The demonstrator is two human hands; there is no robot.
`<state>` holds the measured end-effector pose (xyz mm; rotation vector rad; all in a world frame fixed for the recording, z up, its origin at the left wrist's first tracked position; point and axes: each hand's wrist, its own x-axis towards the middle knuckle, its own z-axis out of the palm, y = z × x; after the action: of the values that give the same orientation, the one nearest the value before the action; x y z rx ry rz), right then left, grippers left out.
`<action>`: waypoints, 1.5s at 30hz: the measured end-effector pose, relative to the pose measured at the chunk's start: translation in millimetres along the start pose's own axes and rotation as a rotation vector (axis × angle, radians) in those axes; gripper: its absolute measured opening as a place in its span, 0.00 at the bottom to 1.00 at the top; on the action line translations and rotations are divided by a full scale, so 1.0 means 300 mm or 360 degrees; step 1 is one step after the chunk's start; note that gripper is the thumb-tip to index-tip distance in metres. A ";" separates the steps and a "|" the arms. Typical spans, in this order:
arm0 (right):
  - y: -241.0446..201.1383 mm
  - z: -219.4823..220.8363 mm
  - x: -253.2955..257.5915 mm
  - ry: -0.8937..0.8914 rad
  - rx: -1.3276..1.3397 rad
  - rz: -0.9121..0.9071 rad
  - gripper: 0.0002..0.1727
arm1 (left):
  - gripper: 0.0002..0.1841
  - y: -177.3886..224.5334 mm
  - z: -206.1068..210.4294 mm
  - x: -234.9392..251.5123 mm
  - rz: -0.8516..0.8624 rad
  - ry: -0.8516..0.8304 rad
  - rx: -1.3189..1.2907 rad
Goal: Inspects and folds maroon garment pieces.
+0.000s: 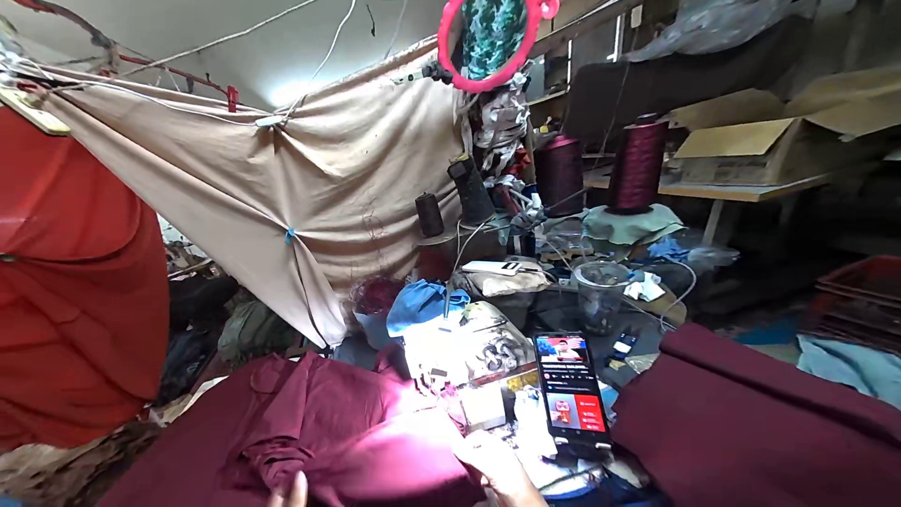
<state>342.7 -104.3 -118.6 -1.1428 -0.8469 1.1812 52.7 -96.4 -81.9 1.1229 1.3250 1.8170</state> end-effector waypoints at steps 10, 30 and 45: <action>-0.026 0.012 -0.145 -0.0260 -0.0176 -0.0211 0.09 | 0.47 -0.069 0.260 -0.306 0.0996 -0.0906 0.0543; 0.110 0.192 -0.036 0.0304 -0.0983 -0.0595 0.22 | 0.09 0.161 0.297 0.040 0.0689 -0.0886 0.0875; 0.068 0.007 -0.057 -0.0169 0.0651 -0.0224 0.09 | 0.06 0.105 0.321 0.047 0.0161 -0.0608 0.0361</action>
<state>331.9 -120.8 -136.6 -0.6822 -0.7101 1.2359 132.6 -52.8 -34.9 1.5923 1.2810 1.4460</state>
